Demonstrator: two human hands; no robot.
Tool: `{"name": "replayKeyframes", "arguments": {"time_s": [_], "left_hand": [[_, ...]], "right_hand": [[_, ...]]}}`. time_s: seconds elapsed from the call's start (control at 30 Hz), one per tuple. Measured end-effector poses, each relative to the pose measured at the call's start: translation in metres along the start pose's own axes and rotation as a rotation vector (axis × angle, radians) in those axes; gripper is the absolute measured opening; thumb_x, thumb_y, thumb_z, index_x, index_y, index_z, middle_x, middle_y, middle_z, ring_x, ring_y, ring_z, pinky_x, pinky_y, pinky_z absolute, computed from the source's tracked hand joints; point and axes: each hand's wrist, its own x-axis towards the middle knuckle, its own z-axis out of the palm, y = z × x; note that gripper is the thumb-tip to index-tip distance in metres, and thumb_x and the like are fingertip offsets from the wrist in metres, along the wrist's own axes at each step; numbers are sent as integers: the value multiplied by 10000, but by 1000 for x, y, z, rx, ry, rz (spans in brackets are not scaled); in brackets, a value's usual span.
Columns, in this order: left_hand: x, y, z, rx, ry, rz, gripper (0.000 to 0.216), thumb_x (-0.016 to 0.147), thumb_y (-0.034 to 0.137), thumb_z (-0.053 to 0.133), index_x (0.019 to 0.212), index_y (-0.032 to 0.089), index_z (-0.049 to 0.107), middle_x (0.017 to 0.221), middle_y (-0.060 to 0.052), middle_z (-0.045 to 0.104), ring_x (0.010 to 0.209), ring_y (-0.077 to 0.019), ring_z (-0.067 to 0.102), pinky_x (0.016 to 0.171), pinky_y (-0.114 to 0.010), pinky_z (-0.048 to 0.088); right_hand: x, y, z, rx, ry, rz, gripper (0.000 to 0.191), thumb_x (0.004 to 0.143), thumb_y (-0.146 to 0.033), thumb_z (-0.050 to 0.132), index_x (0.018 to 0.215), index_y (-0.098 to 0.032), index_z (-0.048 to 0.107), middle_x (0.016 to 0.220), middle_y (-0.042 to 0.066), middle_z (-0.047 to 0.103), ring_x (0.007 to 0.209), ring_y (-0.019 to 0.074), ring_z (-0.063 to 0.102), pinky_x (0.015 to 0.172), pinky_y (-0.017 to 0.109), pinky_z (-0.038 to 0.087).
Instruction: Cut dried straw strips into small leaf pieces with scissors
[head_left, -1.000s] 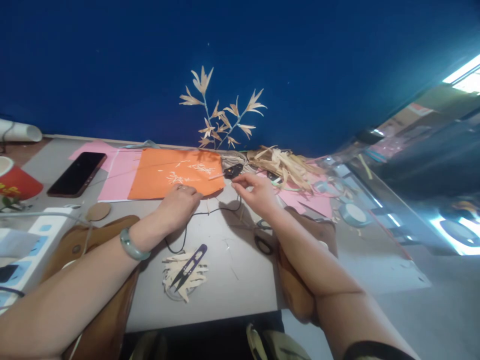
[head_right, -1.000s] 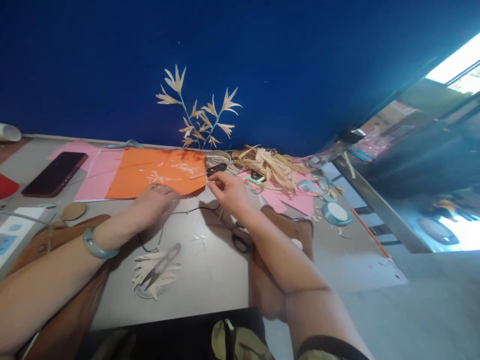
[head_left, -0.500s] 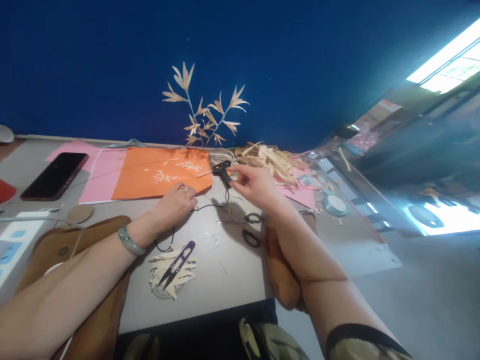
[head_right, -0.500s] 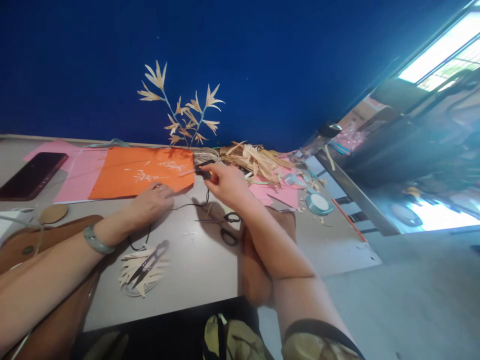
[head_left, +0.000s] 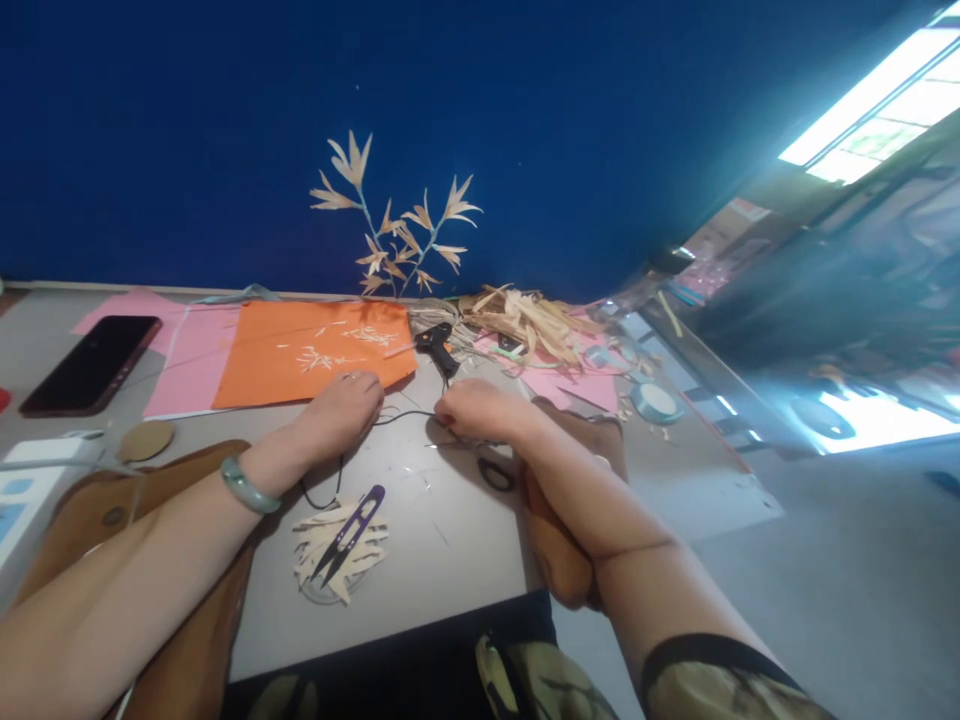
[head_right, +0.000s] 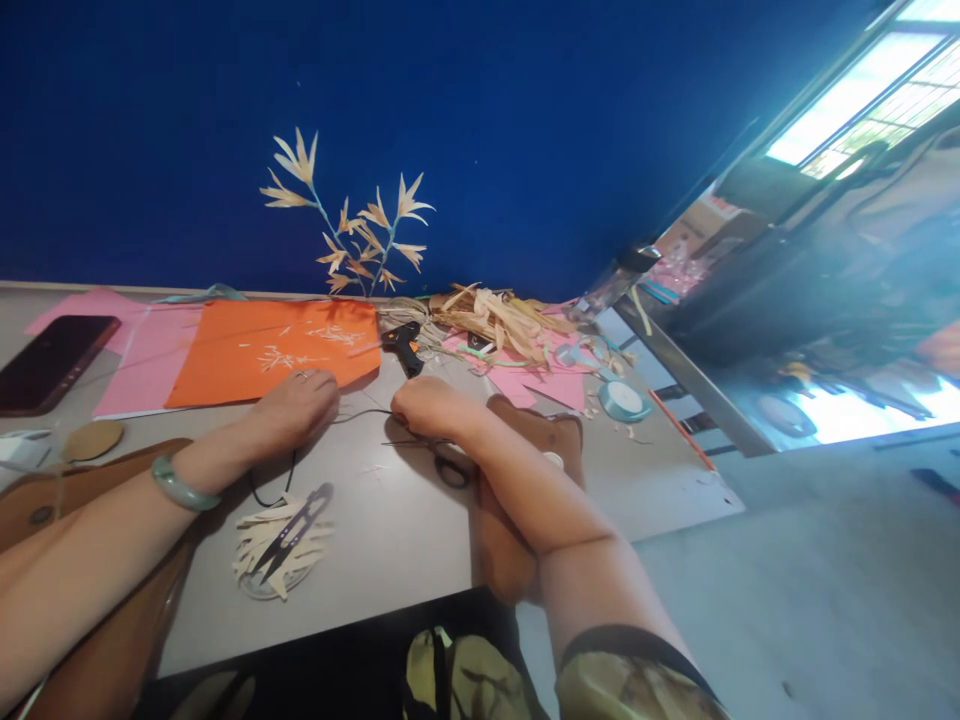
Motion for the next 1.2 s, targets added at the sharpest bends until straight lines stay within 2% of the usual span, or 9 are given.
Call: {"name": "replayKeyframes", "arguments": {"time_s": [0.07, 0.13, 0.2, 0.3, 0.4, 0.5, 0.67, 1.0, 1.2], "left_hand": [[-1, -4, -5, -171, 69, -63, 204, 904, 215, 414, 852, 122, 588, 864, -111, 581, 816, -227, 524, 751, -365, 411], [-1, -8, -10, -350, 126, -145, 169, 883, 221, 446, 828, 140, 584, 830, -81, 583, 795, -204, 527, 726, -335, 421], [-2, -9, -14, -497, 153, -228, 160, 859, 234, 482, 788, 151, 599, 793, -61, 592, 775, -188, 536, 706, -318, 424], [-2, -5, -19, -733, 148, -325, 168, 819, 289, 558, 811, 157, 661, 822, -57, 638, 781, -174, 561, 691, -296, 432], [1, 4, -23, -1024, 110, -444, 303, 721, 385, 690, 915, 153, 698, 873, -59, 685, 754, -159, 581, 659, -271, 438], [2, 12, -26, -1284, 26, -498, 325, 731, 397, 678, 916, 131, 698, 791, -47, 690, 652, -127, 566, 596, -244, 427], [1, 14, -30, -1454, -11, -598, 218, 737, 345, 677, 730, 129, 656, 552, 33, 560, 481, -58, 434, 478, -192, 333], [-2, 13, -31, -1605, -1, -556, 314, 742, 425, 671, 740, 111, 656, 661, -21, 610, 569, -76, 475, 525, -203, 349], [-2, 12, -32, -1508, -48, -711, 307, 689, 414, 726, 721, 120, 647, 553, 16, 572, 454, -58, 420, 423, -193, 265]], "right_hand": [[-1, 3, -1, 34, 37, 3, 157, 725, -129, 591, 791, -158, 731, 778, 109, 716, 738, 201, 626, 601, 272, 329], [-1, 7, -4, 150, 145, 8, 123, 752, -152, 588, 785, -158, 707, 733, 82, 693, 689, 174, 598, 596, 265, 328], [0, 9, -6, 431, 300, -10, 95, 787, -195, 584, 789, -153, 670, 686, 43, 656, 633, 137, 558, 591, 248, 343], [7, 6, -4, 1035, 468, -57, 165, 813, -310, 607, 785, -148, 608, 645, -6, 600, 550, 91, 498, 546, 217, 369], [18, -5, 4, 1444, 468, -48, 234, 787, -377, 648, 791, -150, 591, 665, -15, 608, 486, 66, 474, 480, 201, 357], [28, -18, 14, 1652, 464, -27, 258, 736, -383, 707, 774, -158, 587, 652, -26, 618, 454, 52, 470, 444, 186, 332], [37, -34, 21, 1782, 571, 15, 288, 686, -382, 760, 743, -161, 584, 605, -48, 595, 436, 38, 443, 423, 172, 311], [40, -39, 23, 1875, 531, -28, 263, 677, -357, 771, 721, -156, 608, 595, -43, 590, 462, 43, 439, 450, 187, 315], [43, -40, 24, 1911, 566, 31, 270, 655, -341, 785, 709, -156, 597, 564, -57, 561, 453, 40, 427, 446, 181, 295]]}}
